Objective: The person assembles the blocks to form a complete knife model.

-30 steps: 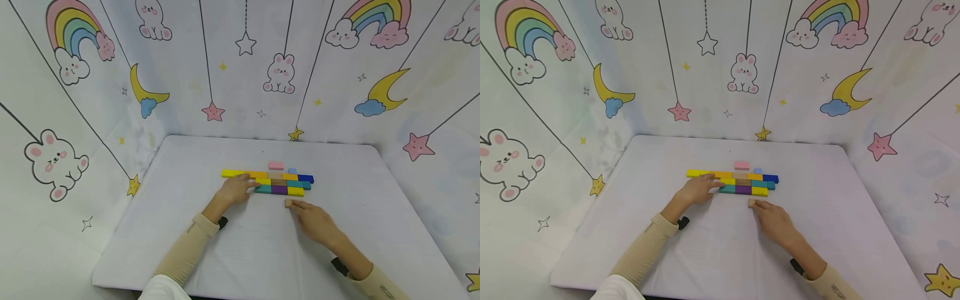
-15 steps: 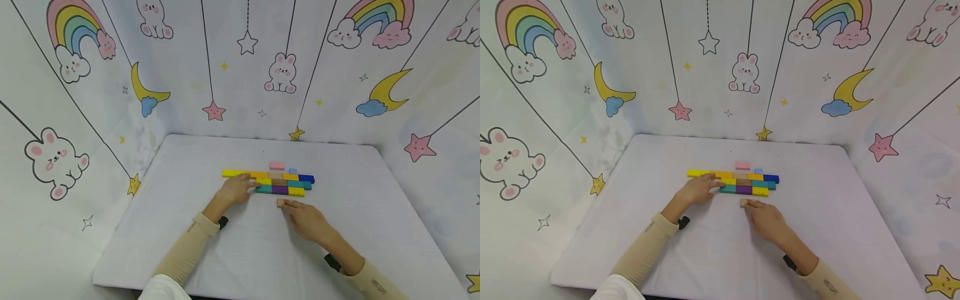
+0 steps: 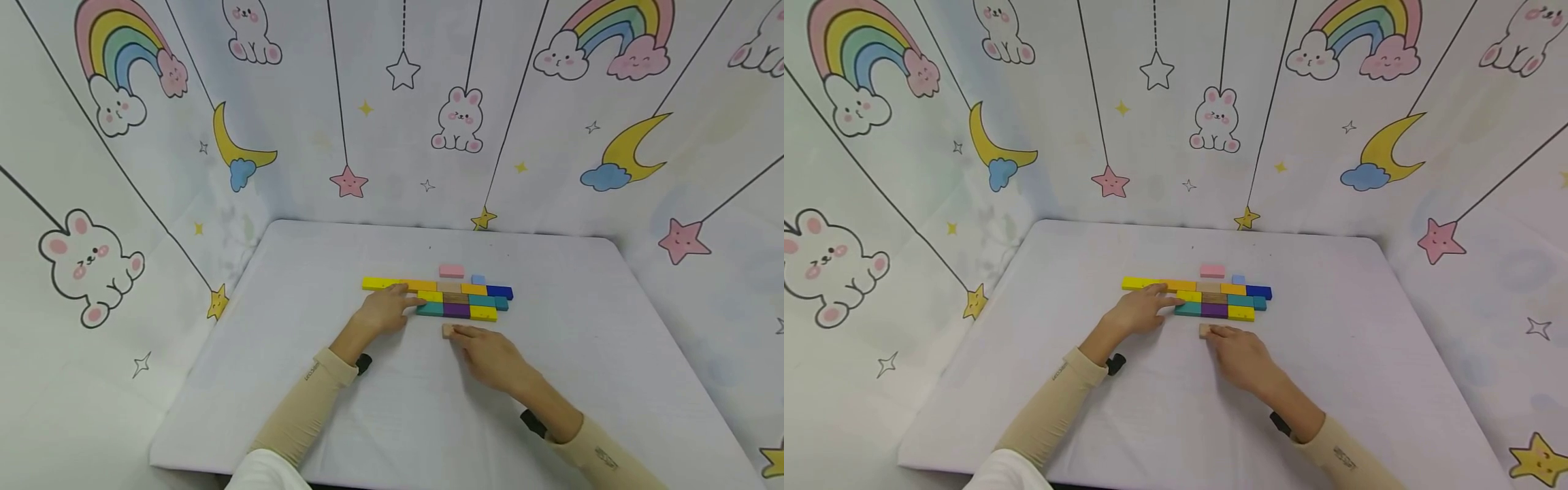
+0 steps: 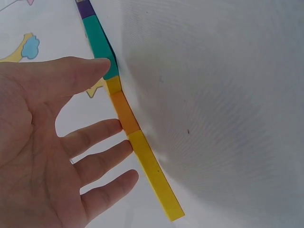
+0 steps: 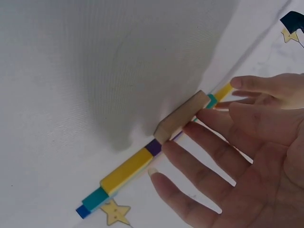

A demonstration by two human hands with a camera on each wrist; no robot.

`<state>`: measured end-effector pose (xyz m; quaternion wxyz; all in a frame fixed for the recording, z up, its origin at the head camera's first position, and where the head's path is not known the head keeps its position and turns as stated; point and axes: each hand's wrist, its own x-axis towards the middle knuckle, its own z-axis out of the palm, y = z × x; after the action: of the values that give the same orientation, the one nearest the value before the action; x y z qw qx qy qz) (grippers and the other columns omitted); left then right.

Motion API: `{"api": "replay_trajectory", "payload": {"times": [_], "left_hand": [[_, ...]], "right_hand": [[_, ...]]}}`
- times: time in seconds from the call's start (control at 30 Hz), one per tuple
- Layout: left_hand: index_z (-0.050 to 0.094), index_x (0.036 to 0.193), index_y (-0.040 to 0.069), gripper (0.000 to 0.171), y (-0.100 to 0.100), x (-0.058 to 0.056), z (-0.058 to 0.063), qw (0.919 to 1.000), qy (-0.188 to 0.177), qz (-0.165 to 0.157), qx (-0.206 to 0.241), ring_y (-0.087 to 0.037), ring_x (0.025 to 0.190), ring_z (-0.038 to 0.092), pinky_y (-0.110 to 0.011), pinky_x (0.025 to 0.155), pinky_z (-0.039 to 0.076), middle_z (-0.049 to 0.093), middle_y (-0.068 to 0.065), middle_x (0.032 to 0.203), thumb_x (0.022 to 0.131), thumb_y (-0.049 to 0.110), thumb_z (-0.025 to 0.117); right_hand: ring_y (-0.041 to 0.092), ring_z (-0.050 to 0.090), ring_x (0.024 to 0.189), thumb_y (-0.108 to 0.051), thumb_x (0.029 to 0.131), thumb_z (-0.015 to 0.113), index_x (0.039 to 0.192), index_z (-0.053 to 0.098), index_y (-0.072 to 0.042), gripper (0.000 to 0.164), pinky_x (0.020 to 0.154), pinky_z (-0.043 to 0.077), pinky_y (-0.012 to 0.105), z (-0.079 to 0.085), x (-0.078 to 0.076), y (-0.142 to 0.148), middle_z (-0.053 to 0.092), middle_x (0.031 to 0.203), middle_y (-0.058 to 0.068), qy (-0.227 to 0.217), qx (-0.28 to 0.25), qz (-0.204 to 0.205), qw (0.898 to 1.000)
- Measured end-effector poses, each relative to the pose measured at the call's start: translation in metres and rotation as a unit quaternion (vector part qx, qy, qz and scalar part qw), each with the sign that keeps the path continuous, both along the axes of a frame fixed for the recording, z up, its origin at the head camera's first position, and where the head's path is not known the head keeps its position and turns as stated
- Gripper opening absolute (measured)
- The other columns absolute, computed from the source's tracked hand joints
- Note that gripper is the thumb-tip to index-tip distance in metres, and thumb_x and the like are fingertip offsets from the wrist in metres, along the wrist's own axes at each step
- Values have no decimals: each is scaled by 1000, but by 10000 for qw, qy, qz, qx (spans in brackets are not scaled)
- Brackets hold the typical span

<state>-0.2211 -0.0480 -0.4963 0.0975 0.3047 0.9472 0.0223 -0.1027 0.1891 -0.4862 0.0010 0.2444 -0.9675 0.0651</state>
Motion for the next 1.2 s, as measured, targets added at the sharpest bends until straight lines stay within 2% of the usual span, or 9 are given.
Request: {"api": "replay_trajectory", "payload": {"times": [0.53,0.77,1.03,1.2], "left_hand": [[51,155,40,52,-2,-1,-1,10000,42,-27,-68,-26,153,35,-47,121,37,41,-6,165,106,23,58],[51,155,39,51,-1,0,0,9999,47,-10,-96,-25,154,35,-47,121,36,40,-5,165,106,23,57],[52,154,39,51,1,2,1,9999,64,27,-96,-26,153,36,-47,120,39,42,-6,164,106,24,60],[52,154,39,51,0,2,1,9999,82,45,-99,-25,152,37,-47,120,39,41,-5,164,106,25,60]], "right_hand": [[34,63,129,-12,98,72,140,67,-6,42,103,54,51,2,-9,-17,65,142,14,-187,100,95,9997],[37,64,126,-11,98,71,138,68,-5,40,99,56,53,6,-12,-23,65,141,15,-164,123,197,9996],[37,61,131,-13,99,71,139,67,-6,41,103,52,57,6,-19,-32,64,143,14,-294,60,168,9994],[36,60,132,-13,100,70,139,67,-7,40,106,51,56,4,-23,-36,63,144,14,-278,61,201,9994]]}}
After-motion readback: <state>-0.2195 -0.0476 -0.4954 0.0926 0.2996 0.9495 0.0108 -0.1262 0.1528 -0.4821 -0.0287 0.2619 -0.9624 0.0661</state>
